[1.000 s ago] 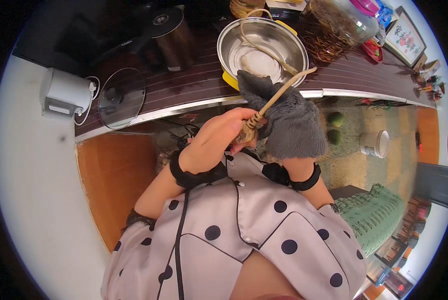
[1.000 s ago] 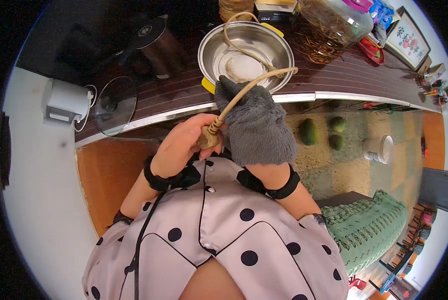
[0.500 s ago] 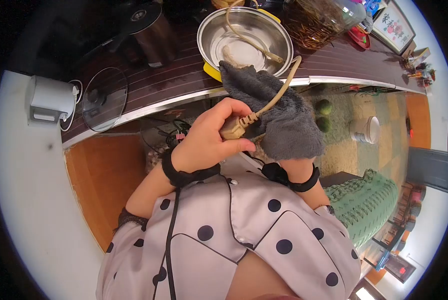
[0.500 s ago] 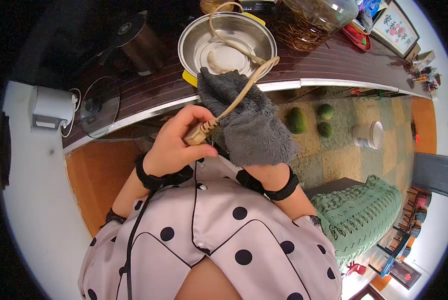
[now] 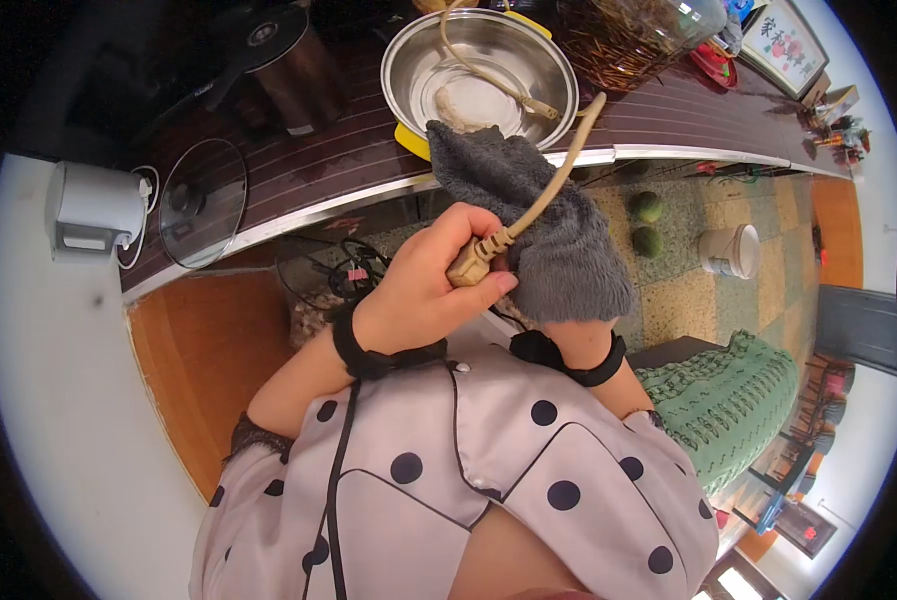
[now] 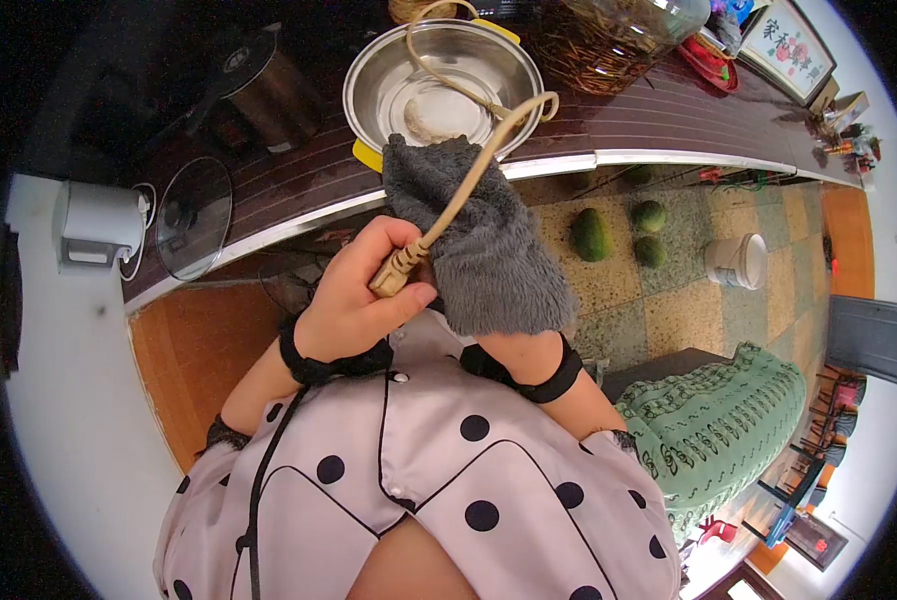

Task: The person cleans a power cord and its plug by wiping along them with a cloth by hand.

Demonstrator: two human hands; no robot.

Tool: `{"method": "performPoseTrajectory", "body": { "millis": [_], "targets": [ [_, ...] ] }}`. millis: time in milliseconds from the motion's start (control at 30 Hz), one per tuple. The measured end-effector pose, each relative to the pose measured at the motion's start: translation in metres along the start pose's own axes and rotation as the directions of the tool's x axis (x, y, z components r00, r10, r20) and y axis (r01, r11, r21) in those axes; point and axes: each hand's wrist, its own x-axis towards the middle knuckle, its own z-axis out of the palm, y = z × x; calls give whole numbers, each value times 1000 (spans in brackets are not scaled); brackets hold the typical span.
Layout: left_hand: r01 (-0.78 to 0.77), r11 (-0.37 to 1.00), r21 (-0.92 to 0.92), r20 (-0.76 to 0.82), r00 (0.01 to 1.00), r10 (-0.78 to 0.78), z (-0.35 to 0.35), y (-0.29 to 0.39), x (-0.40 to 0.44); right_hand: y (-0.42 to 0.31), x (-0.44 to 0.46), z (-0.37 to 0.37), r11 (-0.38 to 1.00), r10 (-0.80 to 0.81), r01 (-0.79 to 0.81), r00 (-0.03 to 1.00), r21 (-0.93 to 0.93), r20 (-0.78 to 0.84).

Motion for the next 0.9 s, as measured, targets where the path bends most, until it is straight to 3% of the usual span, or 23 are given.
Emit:
{"method": "performPoseTrajectory", "body": {
  "millis": [133,200,267,333,567,633,700,900],
  "targets": [
    [-68,988,138,-38,997,74,1,-1,2,7,-5,3,995,-76,74,996,-65,-35],
    [-145,956,254,-55,985,164,2,0,3,5,-5,2,998,-36,35,999,-52,-25],
    [-129,965,228,-54,988,145,4,-1,3,5,-7,1,999,4,-4,1000,-42,-16],
    [-116,973,201,-50,990,128,5,-2,4,8,-9,3,987,26,-22,999,-160,27],
    [-136,946,294,-53,986,159,6,-3,8,12,-4,2,997,9,-7,1000,-83,20],
    [-130,936,328,-54,986,156,7,-4,10,13,0,3,1000,-22,23,998,14,-62],
    [-165,874,456,-33,979,202,6,-3,12,14,0,4,1000,-10,11,999,18,-47],
    [-142,800,583,-30,980,196,2,2,13,6,5,3,999,2,-3,1000,-34,-19]
  ]
}}
